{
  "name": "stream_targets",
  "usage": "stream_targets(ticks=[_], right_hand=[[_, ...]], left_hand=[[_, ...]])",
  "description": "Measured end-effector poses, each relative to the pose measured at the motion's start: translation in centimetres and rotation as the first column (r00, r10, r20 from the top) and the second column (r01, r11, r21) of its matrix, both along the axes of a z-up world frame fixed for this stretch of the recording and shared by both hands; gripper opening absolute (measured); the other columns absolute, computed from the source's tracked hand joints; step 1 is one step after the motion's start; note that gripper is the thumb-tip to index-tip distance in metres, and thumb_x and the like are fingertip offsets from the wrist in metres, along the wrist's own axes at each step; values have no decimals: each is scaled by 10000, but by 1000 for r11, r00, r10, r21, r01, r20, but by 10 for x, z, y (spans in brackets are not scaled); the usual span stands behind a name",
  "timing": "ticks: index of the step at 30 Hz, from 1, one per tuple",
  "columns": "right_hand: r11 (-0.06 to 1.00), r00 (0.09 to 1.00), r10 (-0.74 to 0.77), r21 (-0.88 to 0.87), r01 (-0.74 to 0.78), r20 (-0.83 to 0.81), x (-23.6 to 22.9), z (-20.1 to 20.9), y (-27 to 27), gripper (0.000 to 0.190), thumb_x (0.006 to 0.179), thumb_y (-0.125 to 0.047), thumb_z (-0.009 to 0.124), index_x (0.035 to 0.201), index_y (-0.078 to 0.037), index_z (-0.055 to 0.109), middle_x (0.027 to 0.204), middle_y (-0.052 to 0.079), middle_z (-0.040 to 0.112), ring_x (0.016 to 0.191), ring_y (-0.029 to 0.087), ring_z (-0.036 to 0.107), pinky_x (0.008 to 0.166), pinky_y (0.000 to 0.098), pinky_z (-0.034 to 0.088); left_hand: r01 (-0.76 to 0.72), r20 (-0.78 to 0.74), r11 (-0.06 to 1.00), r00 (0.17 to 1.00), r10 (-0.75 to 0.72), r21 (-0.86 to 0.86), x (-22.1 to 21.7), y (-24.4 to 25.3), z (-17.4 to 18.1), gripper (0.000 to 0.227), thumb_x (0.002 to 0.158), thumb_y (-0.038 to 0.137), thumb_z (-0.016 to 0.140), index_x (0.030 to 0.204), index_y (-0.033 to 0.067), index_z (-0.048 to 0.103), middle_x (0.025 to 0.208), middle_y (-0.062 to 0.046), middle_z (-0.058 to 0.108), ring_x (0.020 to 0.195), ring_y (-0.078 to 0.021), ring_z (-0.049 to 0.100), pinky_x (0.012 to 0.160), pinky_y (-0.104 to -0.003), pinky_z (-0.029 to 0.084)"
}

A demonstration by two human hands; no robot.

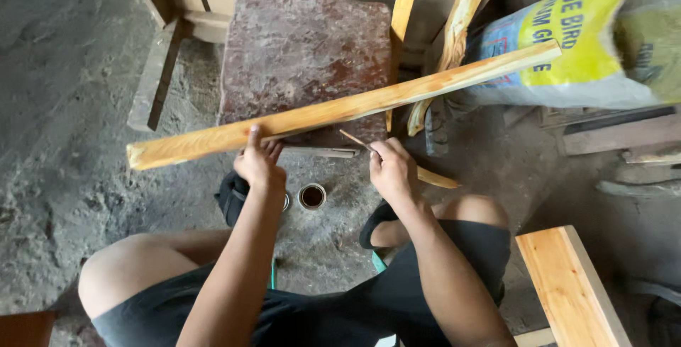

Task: The person applies a dark liquid finish to a long wooden plank using a small brush. They repeatedly dip the brush into a can and stroke the wood, turning the plank to cover different sides and edges.

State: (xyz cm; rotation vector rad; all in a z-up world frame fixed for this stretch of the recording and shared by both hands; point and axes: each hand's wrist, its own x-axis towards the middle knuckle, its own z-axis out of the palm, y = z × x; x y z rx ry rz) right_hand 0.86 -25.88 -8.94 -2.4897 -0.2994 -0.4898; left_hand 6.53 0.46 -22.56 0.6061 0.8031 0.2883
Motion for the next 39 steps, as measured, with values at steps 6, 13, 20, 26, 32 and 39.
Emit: stream_targets(ticks=[6, 13, 20, 26, 32, 39], right_hand=[[999, 998, 41, -35, -39, 57, 4, 1, -7, 121, 865, -21, 685, 975, -53, 725, 928, 139, 660, 917, 366, 648, 804, 446, 534], [995, 996, 85, -62, -83, 31, -5, 21, 23, 218, 934, -26, 696, 1144, -61, 744, 984, 136, 671, 885, 349, 682, 771, 430, 551], [973, 974, 224, -50, -224, -17, 5, 35, 89, 250, 901, 41, 663, 1119, -52, 743, 1008, 155, 659, 869, 340, 680, 755, 411, 553], [961, 966, 257, -96, -259, -24, 14, 29, 142, 246, 898, 39, 685, 1111, -54, 767, 960, 151, 649, 874, 348, 663, 777, 434, 535], [940, 951, 308, -161, -301, 18, 29, 20, 170, 332, 871, 47, 683, 1165, -68, 785, 958, 148, 622, 944, 345, 623, 873, 449, 518], [938, 974, 226, -270, -216, 7, 33, 24, 169, 365, 842, 39, 705, 1176, -79, 794, 1000, 145, 611, 985, 343, 612, 891, 449, 520]], left_hand=[[237, -166, 966, 962, -217, 107, -8, -12, 22, 435, 813, 347, 835, 1081, 61, 646, 876, -134, 687, 785, -326, 732, 628, -466, 586], [788, -554, -204, 198, -808, 580, -76, 2, 111, 118, 782, 247, 683, 785, 165, 767, 660, -68, 745, 655, -236, 771, 647, -335, 593], [-101, 93, -184, 994, -51, 978, -26, 145, 187, 138, 925, 28, 750, 845, 30, 637, 821, -156, 643, 741, -324, 627, 687, -431, 508], [-155, 141, 25, 946, 292, 988, -7, 236, 166, 258, 947, 89, 754, 1165, 9, 643, 1032, -98, 684, 922, -183, 670, 836, -361, 569], [-98, 106, -73, 987, 124, 993, 4, 221, 159, 369, 895, 76, 745, 1244, 44, 630, 1165, -132, 634, 1066, -254, 665, 956, -352, 581], [-186, 177, -149, 982, -71, 971, 19, 177, 175, 399, 983, 88, 742, 1335, 75, 555, 1259, -136, 579, 1179, -303, 604, 1048, -415, 520]])
